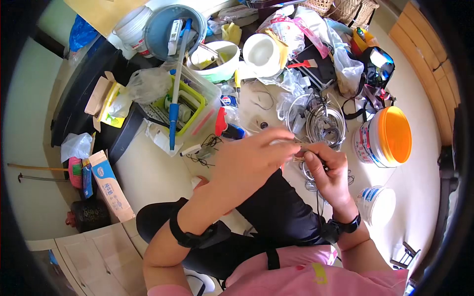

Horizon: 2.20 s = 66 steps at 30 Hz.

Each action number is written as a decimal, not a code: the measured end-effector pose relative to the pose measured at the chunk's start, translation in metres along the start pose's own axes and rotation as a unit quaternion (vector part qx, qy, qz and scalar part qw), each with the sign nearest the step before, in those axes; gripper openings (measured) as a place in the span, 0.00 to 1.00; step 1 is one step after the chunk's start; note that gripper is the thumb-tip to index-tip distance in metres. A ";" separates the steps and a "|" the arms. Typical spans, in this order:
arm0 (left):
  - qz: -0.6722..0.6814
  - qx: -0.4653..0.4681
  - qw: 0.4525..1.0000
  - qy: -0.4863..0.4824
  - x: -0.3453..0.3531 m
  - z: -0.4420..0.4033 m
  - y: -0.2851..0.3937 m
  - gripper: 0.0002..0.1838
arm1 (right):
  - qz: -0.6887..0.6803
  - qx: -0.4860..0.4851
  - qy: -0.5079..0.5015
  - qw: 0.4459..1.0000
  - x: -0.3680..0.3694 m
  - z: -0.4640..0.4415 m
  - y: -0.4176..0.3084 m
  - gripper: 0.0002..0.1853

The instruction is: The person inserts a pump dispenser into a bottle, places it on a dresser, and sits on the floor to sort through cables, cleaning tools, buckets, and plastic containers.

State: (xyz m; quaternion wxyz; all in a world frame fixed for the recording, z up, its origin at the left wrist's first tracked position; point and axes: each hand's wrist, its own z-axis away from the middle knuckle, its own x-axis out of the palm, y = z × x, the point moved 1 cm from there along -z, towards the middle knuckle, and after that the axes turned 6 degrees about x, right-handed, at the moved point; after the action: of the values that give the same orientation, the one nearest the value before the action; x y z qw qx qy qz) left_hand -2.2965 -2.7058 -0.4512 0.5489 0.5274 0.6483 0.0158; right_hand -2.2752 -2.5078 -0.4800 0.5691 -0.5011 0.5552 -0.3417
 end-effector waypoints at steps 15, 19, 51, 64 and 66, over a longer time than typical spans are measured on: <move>-0.424 0.177 0.888 0.037 0.023 -0.002 0.012 0.08 | -0.265 0.190 -0.085 0.942 0.001 -0.006 0.016 0.12; -0.433 0.147 0.889 0.001 0.027 -0.007 0.011 0.10 | -0.300 0.217 -0.074 0.926 0.002 -0.006 0.019 0.14; -0.137 0.016 0.983 0.120 0.016 0.000 -0.016 0.11 | -0.393 0.215 -0.082 0.890 0.011 0.003 -0.002 0.14; -0.153 0.055 0.987 0.010 0.014 0.005 0.000 0.04 | -0.284 0.136 -0.022 0.949 0.015 -0.004 0.005 0.14; -0.181 -0.002 0.983 -0.024 0.015 0.008 -0.010 0.04 | -0.325 0.136 -0.076 0.933 0.013 -0.002 0.003 0.14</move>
State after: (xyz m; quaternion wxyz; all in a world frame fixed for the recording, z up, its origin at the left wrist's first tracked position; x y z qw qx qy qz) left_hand -2.2952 -2.7040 -0.4703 0.5592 0.4007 0.7194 -0.0958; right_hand -2.2757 -2.5199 -0.4859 0.5300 -0.5966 0.2649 -0.5413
